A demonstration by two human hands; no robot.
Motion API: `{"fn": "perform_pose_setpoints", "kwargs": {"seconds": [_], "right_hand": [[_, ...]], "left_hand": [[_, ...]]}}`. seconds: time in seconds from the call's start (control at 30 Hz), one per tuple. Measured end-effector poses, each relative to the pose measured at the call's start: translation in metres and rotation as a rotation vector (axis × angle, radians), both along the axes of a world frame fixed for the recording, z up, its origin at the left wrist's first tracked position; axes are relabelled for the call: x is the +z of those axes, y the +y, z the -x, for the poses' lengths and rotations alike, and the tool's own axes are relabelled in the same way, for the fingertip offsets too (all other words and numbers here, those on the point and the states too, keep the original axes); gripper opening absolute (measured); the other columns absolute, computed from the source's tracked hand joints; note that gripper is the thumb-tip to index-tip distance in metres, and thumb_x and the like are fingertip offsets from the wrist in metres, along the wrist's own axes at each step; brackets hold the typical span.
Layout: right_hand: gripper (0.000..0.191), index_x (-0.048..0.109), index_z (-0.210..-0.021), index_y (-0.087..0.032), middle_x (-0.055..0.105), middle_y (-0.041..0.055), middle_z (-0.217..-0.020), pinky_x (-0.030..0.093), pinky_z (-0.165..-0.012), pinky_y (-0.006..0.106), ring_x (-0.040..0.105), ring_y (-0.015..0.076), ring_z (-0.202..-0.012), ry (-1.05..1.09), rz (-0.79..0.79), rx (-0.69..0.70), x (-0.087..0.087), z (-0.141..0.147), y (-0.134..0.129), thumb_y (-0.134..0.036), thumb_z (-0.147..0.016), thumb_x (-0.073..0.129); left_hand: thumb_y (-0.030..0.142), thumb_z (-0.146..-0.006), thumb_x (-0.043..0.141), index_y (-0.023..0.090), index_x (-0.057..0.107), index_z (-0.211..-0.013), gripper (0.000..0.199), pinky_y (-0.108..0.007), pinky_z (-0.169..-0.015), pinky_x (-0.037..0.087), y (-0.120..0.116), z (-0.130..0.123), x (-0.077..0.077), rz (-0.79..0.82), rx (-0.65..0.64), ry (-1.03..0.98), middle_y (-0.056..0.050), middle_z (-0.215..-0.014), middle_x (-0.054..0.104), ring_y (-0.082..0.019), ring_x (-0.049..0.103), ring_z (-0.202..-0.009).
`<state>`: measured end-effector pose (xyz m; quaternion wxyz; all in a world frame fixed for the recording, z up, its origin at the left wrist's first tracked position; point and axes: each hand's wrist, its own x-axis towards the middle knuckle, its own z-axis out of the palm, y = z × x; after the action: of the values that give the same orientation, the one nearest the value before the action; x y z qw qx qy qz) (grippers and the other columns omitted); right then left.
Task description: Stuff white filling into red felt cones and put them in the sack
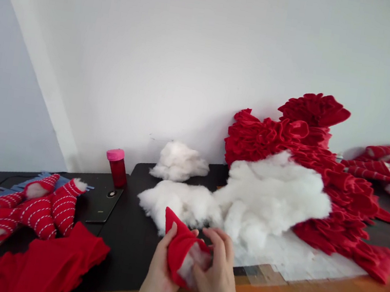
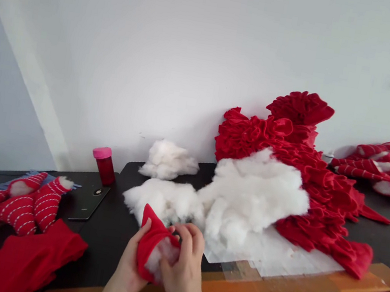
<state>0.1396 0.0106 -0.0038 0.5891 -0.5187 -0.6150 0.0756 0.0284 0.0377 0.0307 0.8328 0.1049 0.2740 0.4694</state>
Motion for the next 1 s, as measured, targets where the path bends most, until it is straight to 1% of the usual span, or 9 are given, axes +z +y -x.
{"fn": "perform_pose_setpoints", "kwargs": {"seconds": [0.13,0.2,0.3,0.37,0.5,0.6,0.7,0.87,1.0], "right_hand": [[0.051,0.057,-0.104,-0.019,0.067,0.0031,-0.085,0.053,-0.066,0.031,0.064,0.0211,-0.074,0.360,0.310,0.208,0.002,0.004,0.003,-0.012,-0.055,0.042],[0.044,0.056,-0.099,-0.019,0.066,0.0009,-0.076,0.048,-0.052,0.026,0.060,0.0184,-0.060,0.466,0.352,0.183,0.010,0.001,0.004,-0.015,-0.058,0.043],[0.038,0.054,-0.096,-0.019,0.064,-0.0015,-0.070,0.040,-0.042,0.022,0.054,0.0148,-0.050,0.545,0.341,0.160,0.021,0.000,0.003,-0.017,-0.059,0.047],[0.032,0.055,-0.093,-0.019,0.062,-0.0019,-0.069,0.040,-0.043,0.022,0.052,0.0139,-0.050,0.536,0.292,0.206,0.024,0.003,0.001,-0.017,-0.061,0.050],[0.012,0.054,-0.078,-0.020,0.058,-0.0022,-0.067,0.041,-0.051,0.022,0.051,0.0144,-0.057,0.475,0.161,0.140,0.019,0.010,-0.001,-0.022,-0.067,0.056],[0.012,0.048,-0.073,-0.022,0.054,-0.0042,-0.062,0.040,-0.050,0.022,0.050,0.0142,-0.055,0.485,0.141,-0.008,0.014,0.007,0.003,-0.016,-0.063,0.052],[0.016,0.049,-0.076,-0.022,0.053,-0.0043,-0.061,0.039,-0.047,0.022,0.050,0.0142,-0.052,0.497,0.159,-0.023,0.010,0.004,0.007,-0.014,-0.062,0.051],[0.044,0.049,-0.109,-0.020,0.063,0.0045,-0.093,0.053,-0.063,0.029,0.063,0.0209,-0.076,0.649,0.260,0.228,0.005,0.013,0.002,-0.023,-0.066,0.058],[0.043,0.055,-0.101,-0.019,0.066,0.0049,-0.092,0.052,-0.072,0.032,0.063,0.0224,-0.083,0.553,0.245,0.197,0.004,0.009,0.003,-0.012,-0.060,0.046]], "left_hand": [[0.047,-0.080,0.060,0.011,0.063,-0.093,0.039,-0.034,-0.074,0.051,-0.007,-0.002,0.000,-0.028,0.053,0.075,-0.008,-0.076,0.068,-0.023,0.066,-0.075],[0.047,-0.075,0.067,0.017,0.057,-0.107,0.045,-0.031,-0.074,0.050,-0.011,-0.002,-0.003,-0.137,0.155,0.183,-0.006,-0.088,0.067,-0.021,0.065,-0.080],[0.033,-0.064,0.079,0.023,0.055,-0.110,0.053,-0.027,-0.072,0.048,-0.018,0.002,-0.007,-0.446,0.304,0.437,-0.005,-0.099,0.064,-0.020,0.063,-0.087],[0.026,-0.063,0.079,0.020,0.058,-0.101,0.044,-0.025,-0.070,0.046,-0.020,0.003,-0.009,-0.588,0.335,0.582,-0.006,-0.097,0.064,-0.020,0.061,-0.084],[0.014,-0.068,0.067,0.020,0.060,-0.081,0.016,-0.022,-0.057,0.039,-0.018,0.003,-0.013,-0.633,0.431,0.814,0.001,-0.072,0.061,-0.015,0.052,-0.063],[-0.002,-0.057,0.062,0.021,0.059,-0.067,0.025,-0.022,-0.060,0.036,-0.014,0.001,-0.019,-0.698,0.689,0.939,0.003,-0.063,0.056,-0.015,0.048,-0.061],[-0.006,-0.052,0.060,0.022,0.058,-0.065,0.030,-0.021,-0.062,0.035,-0.010,-0.001,-0.025,-0.668,0.869,0.955,0.004,-0.062,0.054,-0.015,0.047,-0.061],[0.011,-0.065,0.066,0.023,0.051,-0.074,0.021,-0.023,-0.057,0.039,-0.015,-0.002,-0.032,-0.617,0.657,0.969,0.004,-0.067,0.053,-0.016,0.050,-0.062],[0.018,-0.073,0.062,0.023,0.051,-0.082,0.015,-0.025,-0.060,0.044,-0.025,-0.001,-0.021,-0.643,0.463,0.887,0.000,-0.076,0.056,-0.018,0.056,-0.069]]}}
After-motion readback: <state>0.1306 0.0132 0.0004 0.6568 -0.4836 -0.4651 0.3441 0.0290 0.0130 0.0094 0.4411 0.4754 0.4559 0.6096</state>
